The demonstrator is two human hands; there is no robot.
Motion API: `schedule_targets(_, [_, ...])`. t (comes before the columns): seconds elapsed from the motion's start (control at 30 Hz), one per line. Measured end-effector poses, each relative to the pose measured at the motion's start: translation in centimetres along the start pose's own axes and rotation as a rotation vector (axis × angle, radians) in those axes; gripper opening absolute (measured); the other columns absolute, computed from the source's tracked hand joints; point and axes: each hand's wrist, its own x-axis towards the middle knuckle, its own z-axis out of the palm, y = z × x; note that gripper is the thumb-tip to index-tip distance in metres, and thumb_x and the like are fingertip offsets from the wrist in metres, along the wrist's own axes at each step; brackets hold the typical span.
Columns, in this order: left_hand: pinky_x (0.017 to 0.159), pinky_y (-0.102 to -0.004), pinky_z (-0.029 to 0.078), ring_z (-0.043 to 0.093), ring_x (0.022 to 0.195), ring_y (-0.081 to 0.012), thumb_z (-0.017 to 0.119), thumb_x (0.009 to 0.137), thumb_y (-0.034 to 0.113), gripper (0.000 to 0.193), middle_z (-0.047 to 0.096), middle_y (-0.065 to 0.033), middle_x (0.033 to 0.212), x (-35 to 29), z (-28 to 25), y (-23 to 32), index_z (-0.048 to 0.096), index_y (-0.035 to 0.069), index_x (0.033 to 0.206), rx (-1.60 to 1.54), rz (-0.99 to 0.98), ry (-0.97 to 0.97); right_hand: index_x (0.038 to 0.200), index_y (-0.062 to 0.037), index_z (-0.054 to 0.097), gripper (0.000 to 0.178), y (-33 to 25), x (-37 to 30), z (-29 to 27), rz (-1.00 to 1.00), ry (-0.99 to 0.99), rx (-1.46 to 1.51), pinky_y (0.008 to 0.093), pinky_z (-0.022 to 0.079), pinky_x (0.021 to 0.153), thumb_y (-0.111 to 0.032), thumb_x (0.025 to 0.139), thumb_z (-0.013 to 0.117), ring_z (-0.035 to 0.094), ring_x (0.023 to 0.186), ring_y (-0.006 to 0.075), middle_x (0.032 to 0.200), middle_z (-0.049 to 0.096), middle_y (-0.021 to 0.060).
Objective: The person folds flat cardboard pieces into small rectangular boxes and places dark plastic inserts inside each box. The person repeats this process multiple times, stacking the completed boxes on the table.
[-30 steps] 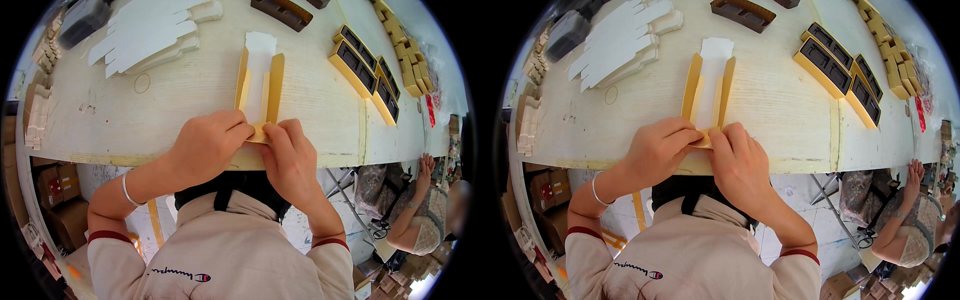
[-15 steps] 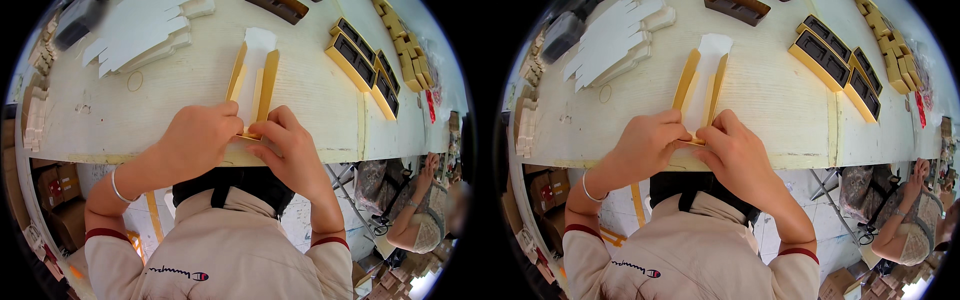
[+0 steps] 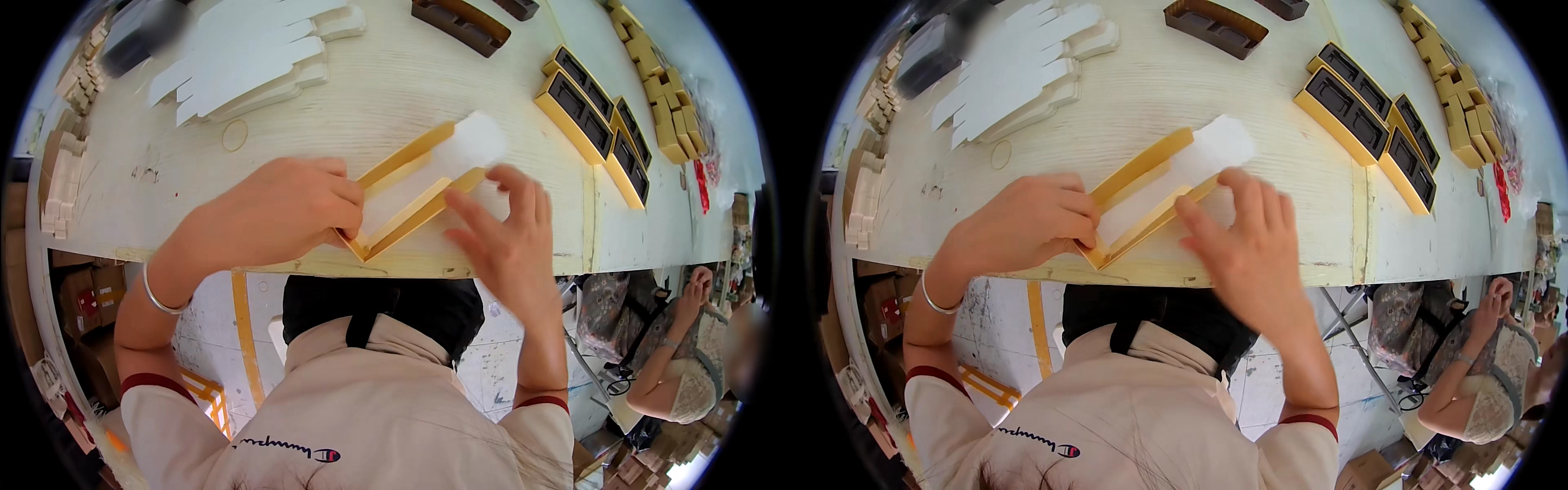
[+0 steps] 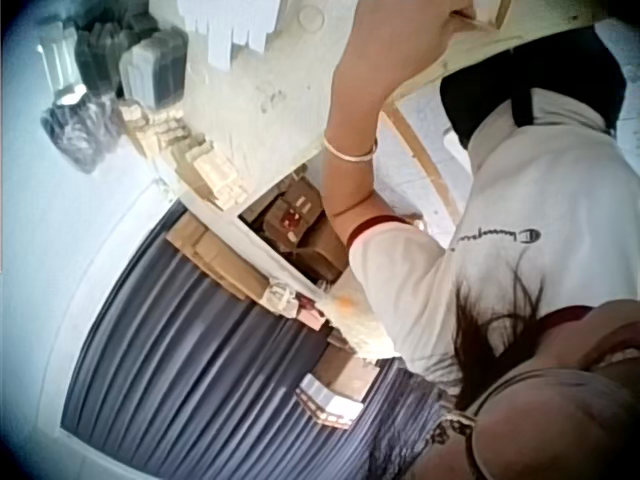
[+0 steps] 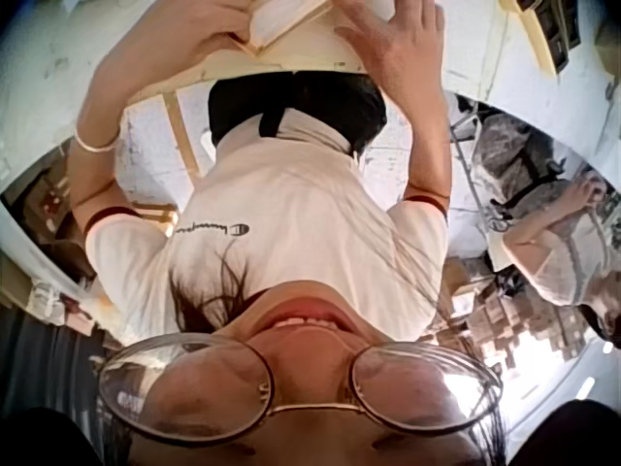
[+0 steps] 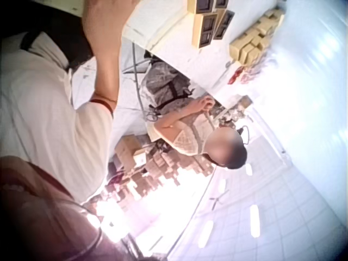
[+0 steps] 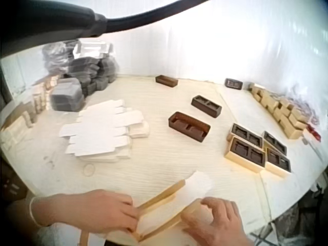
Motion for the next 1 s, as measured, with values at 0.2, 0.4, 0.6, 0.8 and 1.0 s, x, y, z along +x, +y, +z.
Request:
schedule_targets(0.2, [0.078, -0.0365, 0.048, 0.058, 0.087, -0.0233, 0.072, 0.071, 0.017, 0.022, 0.063, -0.0033, 0.107, 0.6, -0.6, 2.8, 0.067, 0.008, 0.091, 0.471, 0.059, 0.35, 0.104, -0.0044, 0.063, 0.035, -2.1, 0.1, 1.2, -0.023, -0.093, 0.18, 0.0356, 0.043, 0.075, -0.009, 0.07, 0.073, 0.056, 0.079, 0.024, 0.084, 0.055, 0.0104])
schedule_targets(0.4, [0.075, -0.0359, 0.048, 0.058, 0.088, -0.023, 0.074, 0.067, 0.014, 0.032, 0.062, -0.0064, 0.11, -1.5, 3.2, 2.0, 0.065, 0.006, 0.097, 0.304, -0.079, 0.283, 0.115, -0.0067, 0.064, 0.044, -3.7, 0.2, -1.0, -0.091, 0.012, 0.251, 0.0349, 0.043, 0.074, -0.006, 0.071, 0.07, 0.057, 0.084, 0.0242, 0.094, 0.058, 0.0106])
schedule_targets(0.6, [0.075, -0.0351, 0.049, 0.057, 0.089, -0.0244, 0.079, 0.062, 0.017, 0.036, 0.057, -0.0061, 0.119, -1.2, 2.8, 1.7, 0.065, 0.009, 0.094, 0.082, 0.071, 0.286, 0.114, -0.012, 0.064, 0.045, 0.0, 0.0, -1.1, -0.193, -0.296, 0.325, 0.035, 0.043, 0.075, -0.013, 0.071, 0.074, 0.055, 0.088, 0.0244, 0.097, 0.056, 0.0063])
schedule_targets(0.8, [0.07, -0.0342, 0.048, 0.057, 0.085, -0.024, 0.079, 0.062, 0.01, 0.028, 0.058, -0.0037, 0.105, -1.3, 3.9, 0.8, 0.063, 0.009, 0.085, -0.047, 0.106, 0.286, 0.089, -0.0089, 0.062, 0.022, -0.2, 0.3, 0.8, -0.217, -0.267, 0.399, 0.0339, 0.041, 0.069, -0.012, 0.071, 0.075, 0.051, 0.078, 0.0244, 0.085, 0.049, 0.0066])
schedule_targets(1.0, [0.059, -0.0324, 0.046, 0.056, 0.068, -0.0219, 0.073, 0.068, 0.002, 0.018, 0.058, -0.0046, 0.087, -0.4, 5.8, 2.4, 0.062, 0.006, 0.082, -0.159, -0.067, 0.422, 0.08, -0.0069, 0.057, 0.018, -1.7, 0.3, 2.4, -0.167, -0.153, 0.317, 0.0354, 0.039, 0.063, -0.006, 0.071, 0.072, 0.046, 0.072, 0.0248, 0.079, 0.043, 0.0073])
